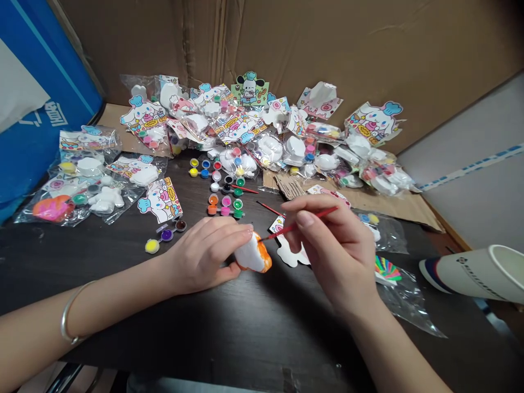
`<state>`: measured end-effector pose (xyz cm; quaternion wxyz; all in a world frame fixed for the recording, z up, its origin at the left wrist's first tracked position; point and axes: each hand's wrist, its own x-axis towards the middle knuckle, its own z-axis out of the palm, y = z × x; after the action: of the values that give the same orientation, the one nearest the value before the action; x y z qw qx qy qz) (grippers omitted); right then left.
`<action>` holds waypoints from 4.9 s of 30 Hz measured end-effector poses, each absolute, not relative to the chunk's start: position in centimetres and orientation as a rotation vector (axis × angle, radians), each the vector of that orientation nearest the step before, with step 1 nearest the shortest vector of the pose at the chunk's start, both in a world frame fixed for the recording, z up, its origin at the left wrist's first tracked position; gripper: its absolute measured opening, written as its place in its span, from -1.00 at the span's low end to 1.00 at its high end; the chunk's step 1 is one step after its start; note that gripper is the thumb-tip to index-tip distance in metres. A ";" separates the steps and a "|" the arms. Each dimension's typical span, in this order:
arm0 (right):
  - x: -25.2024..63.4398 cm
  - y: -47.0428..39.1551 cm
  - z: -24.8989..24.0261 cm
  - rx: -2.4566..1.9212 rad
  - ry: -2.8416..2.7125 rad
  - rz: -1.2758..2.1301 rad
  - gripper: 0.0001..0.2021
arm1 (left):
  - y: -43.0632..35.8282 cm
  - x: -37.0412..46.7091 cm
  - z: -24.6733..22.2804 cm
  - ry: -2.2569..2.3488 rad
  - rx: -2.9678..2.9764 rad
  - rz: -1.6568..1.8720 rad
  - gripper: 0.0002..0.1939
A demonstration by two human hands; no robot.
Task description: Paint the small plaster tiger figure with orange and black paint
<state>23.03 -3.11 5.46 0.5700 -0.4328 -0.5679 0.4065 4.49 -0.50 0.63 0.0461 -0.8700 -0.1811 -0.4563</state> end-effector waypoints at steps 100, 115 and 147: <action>23.5 0.4 3.5 -1.012 -1.296 0.904 -0.69 | -2.5 4.9 1.0 -1.137 -2.888 -1.790 -0.79; 17.4 5.9 3.3 -1.220 -1.779 0.938 -0.74 | -2.7 4.5 0.8 -0.775 -2.796 -1.778 -0.77; 21.8 -1.5 6.7 -0.938 -1.101 0.658 -0.82 | -2.0 4.3 1.7 -0.805 -2.712 -1.931 -0.76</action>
<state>21.84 -1.55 6.73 0.7006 -0.4212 -0.4944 0.2955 4.33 -1.99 1.69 -0.1413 -0.7839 -0.2325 -0.5581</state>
